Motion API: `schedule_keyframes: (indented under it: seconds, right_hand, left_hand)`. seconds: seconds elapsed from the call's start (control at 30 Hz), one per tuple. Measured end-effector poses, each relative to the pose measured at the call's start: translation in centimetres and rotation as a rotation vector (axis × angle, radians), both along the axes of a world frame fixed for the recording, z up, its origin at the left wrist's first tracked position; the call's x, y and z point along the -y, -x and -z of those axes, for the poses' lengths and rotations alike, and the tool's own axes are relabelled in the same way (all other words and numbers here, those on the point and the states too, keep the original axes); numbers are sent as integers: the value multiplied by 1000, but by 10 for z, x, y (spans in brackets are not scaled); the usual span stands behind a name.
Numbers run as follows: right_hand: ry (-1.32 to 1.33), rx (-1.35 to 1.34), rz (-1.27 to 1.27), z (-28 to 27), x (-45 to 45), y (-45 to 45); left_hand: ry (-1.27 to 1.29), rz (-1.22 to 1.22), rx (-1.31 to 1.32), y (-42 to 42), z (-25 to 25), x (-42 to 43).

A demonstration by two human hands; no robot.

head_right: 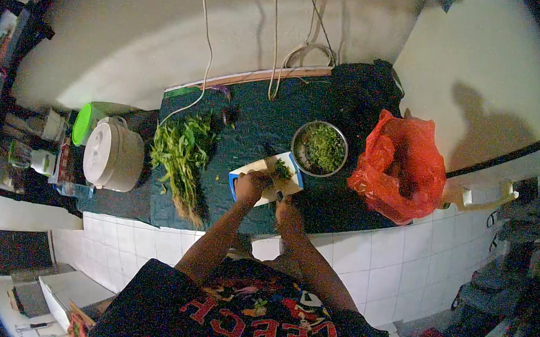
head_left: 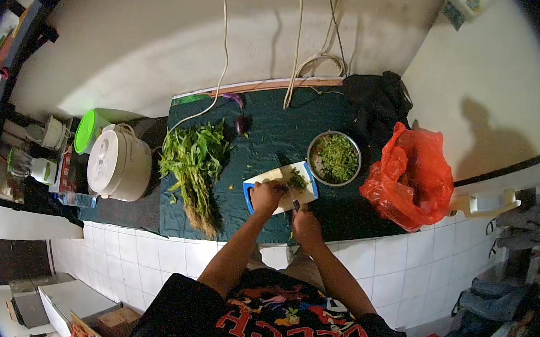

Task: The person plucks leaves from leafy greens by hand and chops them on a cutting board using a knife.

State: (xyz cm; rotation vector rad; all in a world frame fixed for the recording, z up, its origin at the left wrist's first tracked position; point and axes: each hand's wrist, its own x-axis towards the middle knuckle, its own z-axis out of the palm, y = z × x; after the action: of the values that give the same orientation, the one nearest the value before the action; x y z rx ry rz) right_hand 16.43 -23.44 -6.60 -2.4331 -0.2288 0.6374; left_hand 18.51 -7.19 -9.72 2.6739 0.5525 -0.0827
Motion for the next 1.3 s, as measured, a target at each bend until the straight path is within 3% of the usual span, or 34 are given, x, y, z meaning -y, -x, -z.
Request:
schedule_keyframes:
  seconds: [0.13,0.23,0.4,0.47,0.63,0.77,0.93,1.03,1.1,1.3]
  right_hand:
    - [-3,151,-235,-16,2,-8]
    - [13,-101,23,-8,0,6]
    - [-27,57,46,15,1,25]
    - [-19,53,24,10,-9,10]
    - [-34,159,-87,10,-10,2]
    - [-13,110,1,20,-5,22]
    - [-8,81,37,11,-10,14]
    - [-33,200,-97,10,-17,-5]
    - [-7,38,-35,-6,-17,-4]
    - [57,48,-8,5,-12,18]
  left_hand:
    - [-56,-35,-25,3,1,3]
    - [-76,36,57,7,3,2]
    - [-186,197,122,13,1,-3]
    - [-208,350,338,19,4,-9]
    - [-200,396,375,22,2,-16]
    - [-139,444,342,22,6,-21]
    - [-151,396,320,21,7,-21]
    - [-129,323,259,18,4,-20]
    - [-93,266,218,17,3,-20]
    - [-97,232,139,10,-10,-20]
